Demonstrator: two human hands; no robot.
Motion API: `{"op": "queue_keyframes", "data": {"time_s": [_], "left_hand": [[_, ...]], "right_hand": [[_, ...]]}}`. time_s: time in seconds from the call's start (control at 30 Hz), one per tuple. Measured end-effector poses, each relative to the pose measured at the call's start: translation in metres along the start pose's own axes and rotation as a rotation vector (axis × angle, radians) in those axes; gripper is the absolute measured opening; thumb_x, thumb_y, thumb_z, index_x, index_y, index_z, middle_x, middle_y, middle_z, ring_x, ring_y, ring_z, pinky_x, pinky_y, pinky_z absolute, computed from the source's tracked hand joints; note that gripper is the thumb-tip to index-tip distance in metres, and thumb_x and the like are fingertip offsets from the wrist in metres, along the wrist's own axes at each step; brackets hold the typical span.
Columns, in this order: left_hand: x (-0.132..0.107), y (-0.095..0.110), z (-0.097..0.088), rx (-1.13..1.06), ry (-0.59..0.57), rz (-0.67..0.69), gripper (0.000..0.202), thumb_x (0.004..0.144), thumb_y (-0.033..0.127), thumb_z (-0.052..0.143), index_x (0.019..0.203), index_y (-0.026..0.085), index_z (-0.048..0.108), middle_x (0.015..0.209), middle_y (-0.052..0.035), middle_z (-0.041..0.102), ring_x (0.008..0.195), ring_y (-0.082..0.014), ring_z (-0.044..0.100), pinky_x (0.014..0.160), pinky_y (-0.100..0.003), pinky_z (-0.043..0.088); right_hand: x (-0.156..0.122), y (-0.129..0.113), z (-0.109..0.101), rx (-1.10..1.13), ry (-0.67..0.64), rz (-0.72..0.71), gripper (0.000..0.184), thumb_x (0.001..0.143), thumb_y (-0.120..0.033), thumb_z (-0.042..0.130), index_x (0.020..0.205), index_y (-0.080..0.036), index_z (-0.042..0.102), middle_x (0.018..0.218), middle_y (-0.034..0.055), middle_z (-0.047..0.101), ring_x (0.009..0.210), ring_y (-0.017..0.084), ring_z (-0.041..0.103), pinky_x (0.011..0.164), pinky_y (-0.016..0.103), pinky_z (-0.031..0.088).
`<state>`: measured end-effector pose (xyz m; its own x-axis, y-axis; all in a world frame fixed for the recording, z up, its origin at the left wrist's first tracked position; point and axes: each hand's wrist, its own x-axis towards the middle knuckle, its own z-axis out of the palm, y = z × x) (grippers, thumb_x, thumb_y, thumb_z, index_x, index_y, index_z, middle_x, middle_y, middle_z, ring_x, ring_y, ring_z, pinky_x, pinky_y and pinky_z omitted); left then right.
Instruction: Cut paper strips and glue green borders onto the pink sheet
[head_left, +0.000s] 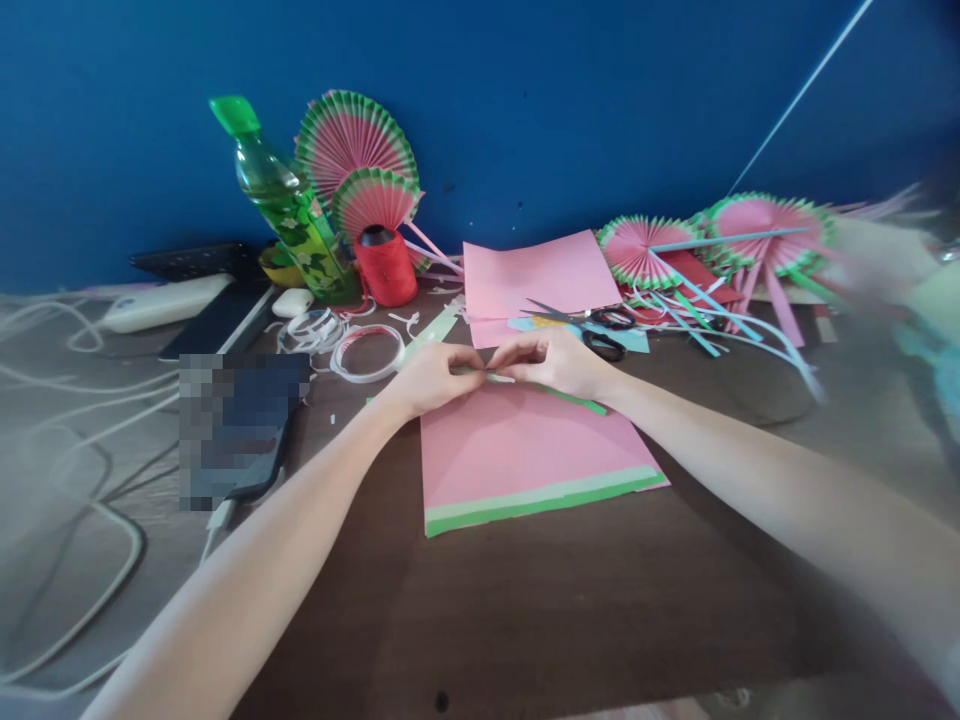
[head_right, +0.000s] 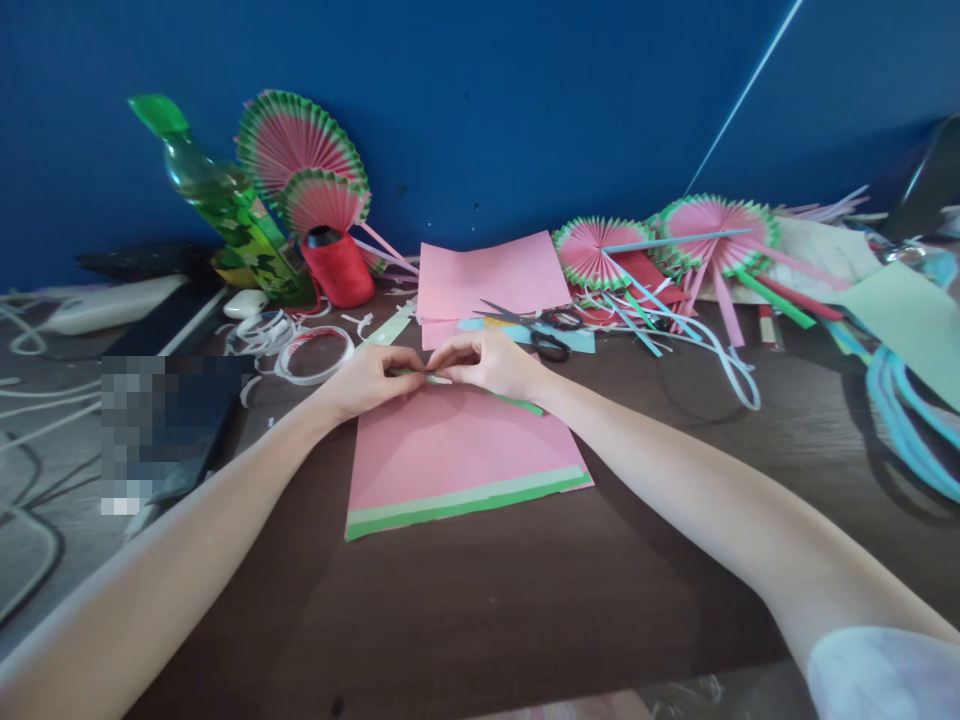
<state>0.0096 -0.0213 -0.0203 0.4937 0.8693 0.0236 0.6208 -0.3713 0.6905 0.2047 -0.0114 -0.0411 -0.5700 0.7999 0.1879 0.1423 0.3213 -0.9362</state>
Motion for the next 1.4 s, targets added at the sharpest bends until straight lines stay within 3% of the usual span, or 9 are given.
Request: {"op": "queue_keyframes", "data": {"time_s": [0.77,1.2,1.4], "left_hand": [[0.001,-0.002,0.002,0.039,0.029,0.012,0.020,0.070,0.034,0.053,0.066,0.016,0.061,0.058,0.0032,0.056,0.058,-0.0105,0.048,0.057,-0.022,0.036],[0.001,0.001,0.004,0.024,0.062,0.010,0.014,0.068,0.024,0.053,0.058,0.015,0.056,0.055,0.0049,0.052,0.054,-0.0078,0.043,0.054,-0.021,0.033],[0.000,0.001,0.003,0.028,0.054,0.013,0.015,0.069,0.026,0.051,0.063,0.015,0.059,0.059,0.0035,0.056,0.058,-0.0089,0.047,0.058,-0.021,0.037]], "right_hand": [[-0.002,-0.009,-0.001,-0.036,0.004,0.025,0.016,0.075,-0.026,0.059,0.084,-0.015,0.068,0.081,0.0037,0.070,0.076,0.013,0.063,0.073,0.028,0.048],[-0.002,-0.006,0.000,-0.011,-0.002,0.026,0.018,0.066,-0.025,0.068,0.082,-0.016,0.066,0.079,0.0028,0.070,0.075,0.014,0.065,0.075,0.030,0.050],[-0.001,-0.003,-0.001,-0.039,0.010,0.019,0.014,0.068,-0.019,0.065,0.082,-0.015,0.066,0.080,0.0025,0.071,0.078,0.014,0.065,0.079,0.030,0.049]]}}
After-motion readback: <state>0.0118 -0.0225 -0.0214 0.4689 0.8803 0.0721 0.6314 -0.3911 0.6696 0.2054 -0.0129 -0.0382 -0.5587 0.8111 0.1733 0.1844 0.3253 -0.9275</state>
